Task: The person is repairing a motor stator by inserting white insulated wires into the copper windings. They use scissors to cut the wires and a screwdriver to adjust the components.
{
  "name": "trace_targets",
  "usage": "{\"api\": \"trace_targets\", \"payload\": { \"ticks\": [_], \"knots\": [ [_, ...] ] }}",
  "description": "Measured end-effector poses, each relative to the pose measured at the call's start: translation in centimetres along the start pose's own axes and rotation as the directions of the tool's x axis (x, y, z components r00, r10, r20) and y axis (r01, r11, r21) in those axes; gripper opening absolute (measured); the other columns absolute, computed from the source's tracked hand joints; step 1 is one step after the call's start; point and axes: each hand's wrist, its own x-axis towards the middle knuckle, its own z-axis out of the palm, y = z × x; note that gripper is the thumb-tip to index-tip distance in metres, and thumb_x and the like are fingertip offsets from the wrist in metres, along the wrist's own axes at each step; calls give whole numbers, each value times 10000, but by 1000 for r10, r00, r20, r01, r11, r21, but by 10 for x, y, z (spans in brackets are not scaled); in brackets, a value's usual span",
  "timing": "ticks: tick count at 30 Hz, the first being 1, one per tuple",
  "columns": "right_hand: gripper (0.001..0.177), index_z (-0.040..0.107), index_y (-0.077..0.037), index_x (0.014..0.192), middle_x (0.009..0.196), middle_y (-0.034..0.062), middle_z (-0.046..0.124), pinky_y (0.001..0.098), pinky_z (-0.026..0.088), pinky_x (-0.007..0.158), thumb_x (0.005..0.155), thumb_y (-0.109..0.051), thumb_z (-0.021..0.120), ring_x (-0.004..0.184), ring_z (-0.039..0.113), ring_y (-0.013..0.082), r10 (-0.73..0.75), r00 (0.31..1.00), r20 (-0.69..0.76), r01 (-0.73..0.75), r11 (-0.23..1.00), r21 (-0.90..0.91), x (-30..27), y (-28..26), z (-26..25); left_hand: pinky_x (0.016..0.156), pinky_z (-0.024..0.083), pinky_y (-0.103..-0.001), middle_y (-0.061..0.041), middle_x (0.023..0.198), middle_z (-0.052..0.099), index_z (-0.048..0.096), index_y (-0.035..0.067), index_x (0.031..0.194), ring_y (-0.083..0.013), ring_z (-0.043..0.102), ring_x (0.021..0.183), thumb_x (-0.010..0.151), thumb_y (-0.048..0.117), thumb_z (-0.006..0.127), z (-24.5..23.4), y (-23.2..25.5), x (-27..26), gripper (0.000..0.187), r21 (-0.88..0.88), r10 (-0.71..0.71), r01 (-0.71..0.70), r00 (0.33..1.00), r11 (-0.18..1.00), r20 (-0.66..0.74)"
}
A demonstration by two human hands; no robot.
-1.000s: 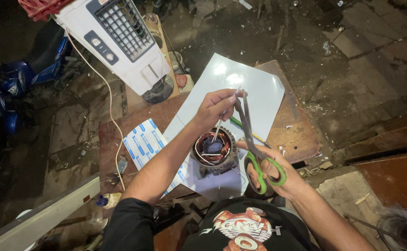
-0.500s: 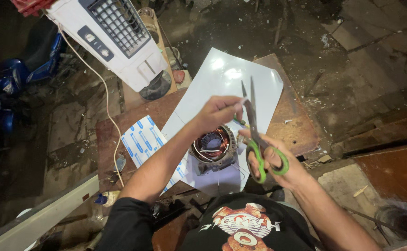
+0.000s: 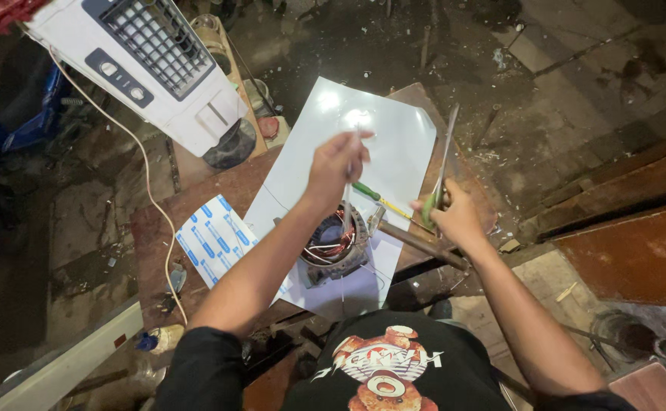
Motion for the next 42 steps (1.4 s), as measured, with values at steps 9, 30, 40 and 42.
{"api": "trace_targets", "payload": {
  "ticks": [9,30,40,42],
  "knots": [
    [395,675,-29,1233,1052,230,712,423,543,846,867,-170,721,963,690,329,-271,962,-35,205,801,-563,13,64,23,486,331,-212,-20,835,592,624,-10,1256,-53,442,557,1082,179,505,45,-29,42,283,-257,24,-40,998,966,-66],
    [374,802,-115,1055,959,210,741,482,537,824,911,-406,617,922,707,415,0,1000,15,8,874,-485,103,55,55,893,443,-400,-144,1307,675,679,92,891,-235,583,1117,809,278,664,13,-70,-161,204,580,-70,-734,639,-354,766],
    [223,722,-21,1209,893,49,698,296,547,638,1052,-172,672,723,656,141,52,968,-245,58,905,422,2,34,-115,824,552,-440,-109,1032,659,618,62,1087,-328,690,947,980,150,651,98,-59,-124,142,408,368,-767,611,496,701],
    [269,673,-15,1281,955,48,711,325,615,733,1050,-151,643,805,698,166,123,957,-264,71,781,620,-41,20,-152,725,544,-419,-103,937,658,650,70,1052,-318,682,844,1008,141,695,121,-36,-119,95,420,297,-653,703,631,646]
  ]
}}
